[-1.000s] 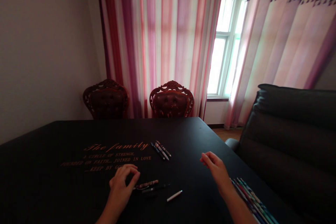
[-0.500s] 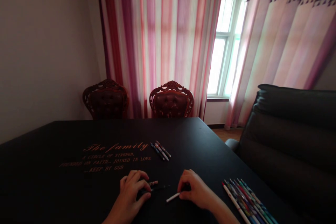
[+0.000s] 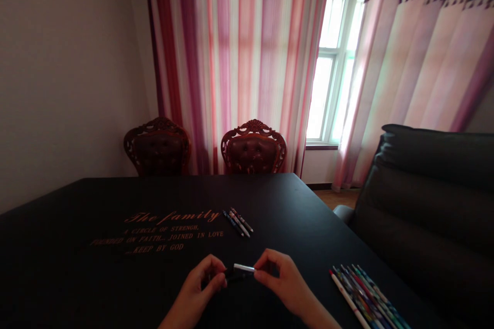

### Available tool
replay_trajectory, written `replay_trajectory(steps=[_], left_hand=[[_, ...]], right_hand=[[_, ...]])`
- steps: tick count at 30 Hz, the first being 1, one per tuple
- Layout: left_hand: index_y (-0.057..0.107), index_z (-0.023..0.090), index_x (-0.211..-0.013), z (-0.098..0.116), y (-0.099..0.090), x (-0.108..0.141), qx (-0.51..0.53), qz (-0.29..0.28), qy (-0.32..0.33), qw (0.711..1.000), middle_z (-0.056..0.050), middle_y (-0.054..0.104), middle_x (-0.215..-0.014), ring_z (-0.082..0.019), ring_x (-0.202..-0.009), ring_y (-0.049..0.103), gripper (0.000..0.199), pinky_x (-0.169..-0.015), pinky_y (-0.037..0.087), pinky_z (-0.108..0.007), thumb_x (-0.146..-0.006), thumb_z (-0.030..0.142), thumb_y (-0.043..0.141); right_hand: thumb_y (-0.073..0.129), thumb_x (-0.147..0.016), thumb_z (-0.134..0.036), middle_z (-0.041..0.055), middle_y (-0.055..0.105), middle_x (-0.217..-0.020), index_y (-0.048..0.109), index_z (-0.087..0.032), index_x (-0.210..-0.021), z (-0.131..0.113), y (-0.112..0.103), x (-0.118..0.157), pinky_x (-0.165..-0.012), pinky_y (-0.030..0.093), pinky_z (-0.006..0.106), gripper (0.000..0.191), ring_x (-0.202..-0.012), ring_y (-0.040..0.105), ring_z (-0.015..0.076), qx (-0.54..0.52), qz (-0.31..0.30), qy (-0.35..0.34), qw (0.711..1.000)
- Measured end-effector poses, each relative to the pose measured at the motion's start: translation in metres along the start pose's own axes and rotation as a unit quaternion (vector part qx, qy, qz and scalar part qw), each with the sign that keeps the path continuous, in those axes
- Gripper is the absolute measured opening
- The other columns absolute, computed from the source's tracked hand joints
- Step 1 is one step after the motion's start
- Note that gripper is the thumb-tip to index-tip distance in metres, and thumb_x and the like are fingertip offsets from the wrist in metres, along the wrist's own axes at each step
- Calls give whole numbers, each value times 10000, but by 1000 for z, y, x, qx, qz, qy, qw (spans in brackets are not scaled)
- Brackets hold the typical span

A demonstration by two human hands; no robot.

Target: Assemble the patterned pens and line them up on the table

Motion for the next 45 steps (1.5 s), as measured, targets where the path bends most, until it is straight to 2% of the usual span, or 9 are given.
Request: replay_trajectory(steps=[6, 12, 19, 25, 45], left_hand=[[618, 188, -824, 4, 0, -1, -25, 7, 9, 1000, 6, 604, -745, -170, -724, 528, 221, -688, 414, -263, -836, 409, 630], [672, 188, -847, 7, 0, 2, -34, 8, 7, 999, -23, 653, -830, -203, -822, 573, 219, -762, 429, -284, -818, 404, 652], [697, 183, -788, 5, 4, 4, -3, 11, -15, 1000, -37, 692, -825, -234, -860, 607, 237, -788, 440, -300, -782, 420, 678], [693, 168, -754, -7, 11, 5, -2, 12, -37, 999, -27, 651, -745, -212, -755, 582, 239, -706, 430, -290, -749, 407, 698], [684, 197, -684, -15, 9, 10, 5, 52, -86, 995, -19, 637, -713, -239, -775, 582, 114, -735, 427, -315, -639, 298, 713]], right_hand=[[728, -739, -231, -6, 657, -714, 713, -183, -762, -4, -4, -2, -668, 422, 259, 55, -708, 591, 165, 21, 5, -14, 1000], [712, -771, -265, 12, 688, -781, 734, -205, -796, -11, -13, -2, -733, 452, 283, 68, -767, 631, 186, 21, 20, -31, 999], [736, -735, -383, 31, 709, -796, 739, -212, -766, 5, -5, 2, -762, 470, 321, 173, -813, 629, 232, -5, 35, -2, 999], [752, -696, -441, 40, 706, -801, 733, -211, -741, 13, -1, 3, -770, 486, 340, 235, -810, 631, 246, -60, 41, 12, 997], [794, -631, -414, 42, 702, -800, 723, -206, -700, 27, 20, 9, -788, 495, 356, 230, -833, 637, 261, -111, 35, 47, 992]])
Point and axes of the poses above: each hand's wrist, its own x-axis away from the middle knuckle, its own y-axis out of the palm, z = x × y, the point moved 10 cm from there along -x, towards the middle knuckle
